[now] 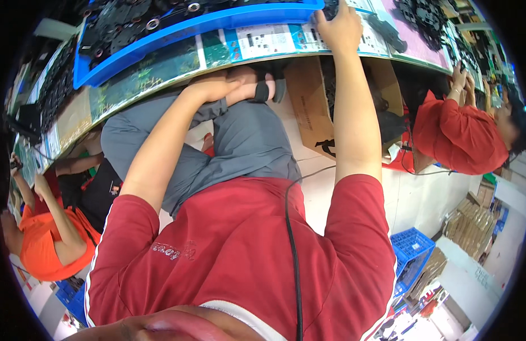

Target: The person assembles black plastic housing components by hand at a factory workbench, taking parts from a blue bin and fitting them together into housing units.

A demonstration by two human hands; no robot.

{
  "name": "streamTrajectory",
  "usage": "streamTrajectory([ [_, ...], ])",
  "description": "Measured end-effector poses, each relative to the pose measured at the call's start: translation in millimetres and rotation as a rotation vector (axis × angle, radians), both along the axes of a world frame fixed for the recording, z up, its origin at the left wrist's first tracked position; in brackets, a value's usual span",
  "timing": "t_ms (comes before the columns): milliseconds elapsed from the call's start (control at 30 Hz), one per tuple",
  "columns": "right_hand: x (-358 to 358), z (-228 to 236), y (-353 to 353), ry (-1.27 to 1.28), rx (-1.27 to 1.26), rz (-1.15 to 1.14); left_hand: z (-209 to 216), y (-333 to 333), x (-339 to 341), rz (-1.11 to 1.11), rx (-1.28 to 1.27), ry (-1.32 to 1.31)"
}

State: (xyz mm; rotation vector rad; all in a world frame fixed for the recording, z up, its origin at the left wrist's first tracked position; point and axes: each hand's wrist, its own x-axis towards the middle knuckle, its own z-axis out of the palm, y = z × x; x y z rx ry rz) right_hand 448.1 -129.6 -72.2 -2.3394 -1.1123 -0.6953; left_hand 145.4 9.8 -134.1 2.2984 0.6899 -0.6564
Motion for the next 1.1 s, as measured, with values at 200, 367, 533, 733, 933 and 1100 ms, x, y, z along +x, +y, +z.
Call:
streamTrajectory([
  [200,21,1,-13,0.069,-0.101,0.129,-17,-18,9,0.031,0.315,-0.260],
  [367,23,58,-32,-0.115,-0.455,0.206,-20,-14,5,0.044,0.334,-0.356],
  [533,25,47,-28,0.146,-0.273,0.436,-5,-15,2,0.096,0.360,-0.581],
  [733,27,30,-17,0.119,0.007,-0.102,5,-16,-9,-0.097,0.247,-0.445],
  [933,27,28,-6,0.192,-0.150,-0.220,17,-23,-33,-0.085,0.303,-0.268],
  [1100,31,31,-25,0.159,-0.206,-0.091,4,-26,-23,-0.067,0.501,-0.368],
])
